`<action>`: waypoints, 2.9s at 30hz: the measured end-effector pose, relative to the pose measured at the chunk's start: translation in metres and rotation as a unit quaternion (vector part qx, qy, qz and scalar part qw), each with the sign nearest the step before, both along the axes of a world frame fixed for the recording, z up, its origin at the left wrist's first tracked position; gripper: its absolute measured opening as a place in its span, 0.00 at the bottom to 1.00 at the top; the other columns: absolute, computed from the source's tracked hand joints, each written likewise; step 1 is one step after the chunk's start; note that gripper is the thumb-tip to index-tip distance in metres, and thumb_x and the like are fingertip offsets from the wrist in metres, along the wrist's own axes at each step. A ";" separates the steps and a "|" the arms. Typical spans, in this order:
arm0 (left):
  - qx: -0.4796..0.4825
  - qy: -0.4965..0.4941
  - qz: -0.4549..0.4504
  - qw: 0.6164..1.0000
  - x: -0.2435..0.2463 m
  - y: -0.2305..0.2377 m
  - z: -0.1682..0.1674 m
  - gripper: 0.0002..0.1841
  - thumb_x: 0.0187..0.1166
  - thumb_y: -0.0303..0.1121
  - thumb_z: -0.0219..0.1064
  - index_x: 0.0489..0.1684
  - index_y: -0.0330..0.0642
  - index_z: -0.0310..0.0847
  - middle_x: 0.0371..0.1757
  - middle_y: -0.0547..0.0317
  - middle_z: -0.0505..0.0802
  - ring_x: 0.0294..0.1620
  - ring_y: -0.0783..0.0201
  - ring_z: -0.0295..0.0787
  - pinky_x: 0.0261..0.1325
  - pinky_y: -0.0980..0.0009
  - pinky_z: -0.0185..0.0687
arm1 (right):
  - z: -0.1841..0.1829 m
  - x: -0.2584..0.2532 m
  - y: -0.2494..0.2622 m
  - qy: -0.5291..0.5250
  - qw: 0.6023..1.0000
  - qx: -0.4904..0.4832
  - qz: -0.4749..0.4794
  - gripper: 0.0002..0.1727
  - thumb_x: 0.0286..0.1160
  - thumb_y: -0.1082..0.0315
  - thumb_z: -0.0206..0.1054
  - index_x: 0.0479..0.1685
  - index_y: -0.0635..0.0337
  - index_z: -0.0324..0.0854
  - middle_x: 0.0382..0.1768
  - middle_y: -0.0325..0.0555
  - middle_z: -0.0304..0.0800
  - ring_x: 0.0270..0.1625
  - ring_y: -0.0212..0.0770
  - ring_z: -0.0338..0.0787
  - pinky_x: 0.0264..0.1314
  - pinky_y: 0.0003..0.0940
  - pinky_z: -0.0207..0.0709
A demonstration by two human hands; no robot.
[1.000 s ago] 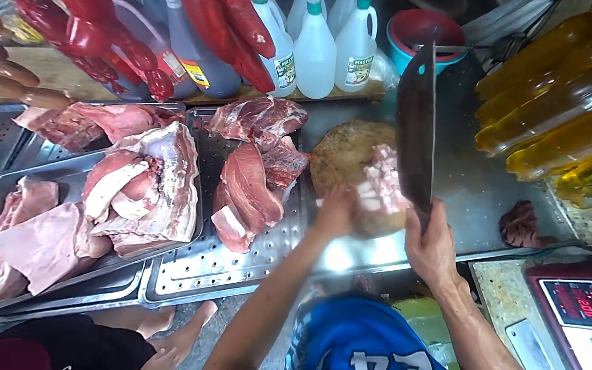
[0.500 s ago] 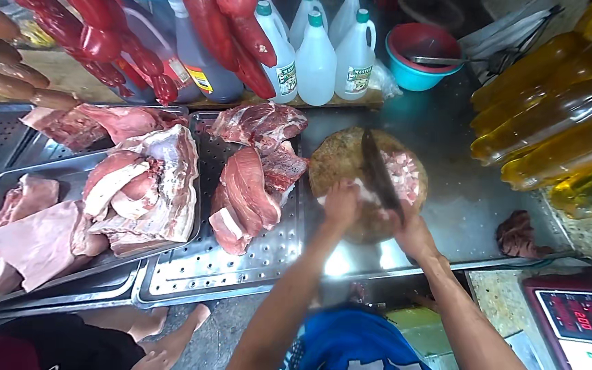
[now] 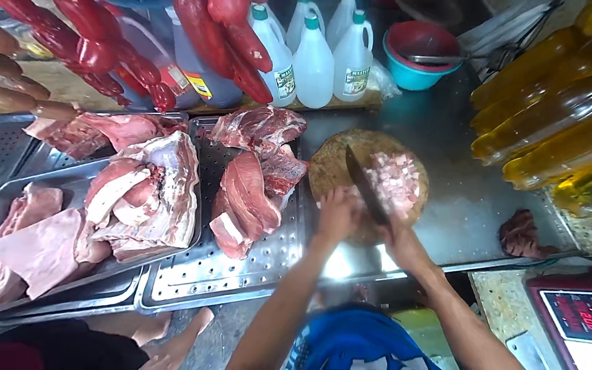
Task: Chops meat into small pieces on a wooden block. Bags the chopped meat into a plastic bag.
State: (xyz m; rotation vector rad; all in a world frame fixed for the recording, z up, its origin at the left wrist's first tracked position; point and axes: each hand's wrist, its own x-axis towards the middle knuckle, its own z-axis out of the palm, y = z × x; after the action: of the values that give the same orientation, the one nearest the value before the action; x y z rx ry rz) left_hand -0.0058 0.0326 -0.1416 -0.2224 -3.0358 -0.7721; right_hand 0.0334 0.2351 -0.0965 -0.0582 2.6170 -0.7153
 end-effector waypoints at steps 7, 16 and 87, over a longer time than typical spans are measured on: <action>0.011 -0.037 0.011 0.999 0.005 0.001 0.009 0.16 0.77 0.50 0.67 0.53 0.53 0.90 0.80 0.53 0.79 0.80 0.47 0.72 0.80 0.43 0.62 | 0.019 -0.017 0.024 0.057 0.991 -0.076 -0.089 0.23 0.90 0.52 0.55 0.73 0.56 0.72 0.32 0.49 0.87 0.26 0.45 0.89 0.34 0.49 0.88; 0.069 0.034 0.027 0.997 0.020 -0.018 -0.006 0.14 0.76 0.47 0.68 0.50 0.52 0.91 0.73 0.53 0.84 0.75 0.48 0.77 0.78 0.43 0.65 | 0.060 0.018 -0.021 0.300 0.952 -0.063 -0.023 0.22 0.86 0.57 0.58 0.65 0.68 0.77 0.23 0.44 0.85 0.23 0.39 0.86 0.28 0.39 0.83; 0.155 -0.007 0.066 0.986 0.024 -0.024 -0.006 0.16 0.78 0.42 0.68 0.52 0.41 0.89 0.60 0.48 0.90 0.63 0.54 0.88 0.70 0.58 0.82 | -0.001 0.030 -0.012 -0.011 0.997 -0.066 -0.036 0.26 0.90 0.50 0.55 0.77 0.56 0.71 0.38 0.50 0.90 0.37 0.48 0.92 0.47 0.51 0.87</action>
State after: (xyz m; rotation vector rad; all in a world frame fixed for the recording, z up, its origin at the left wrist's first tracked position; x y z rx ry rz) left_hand 0.0179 0.0086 -0.1472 -0.0121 -2.8503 -1.2163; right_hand 0.0637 0.2226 -0.0980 0.0049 2.5587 -0.9094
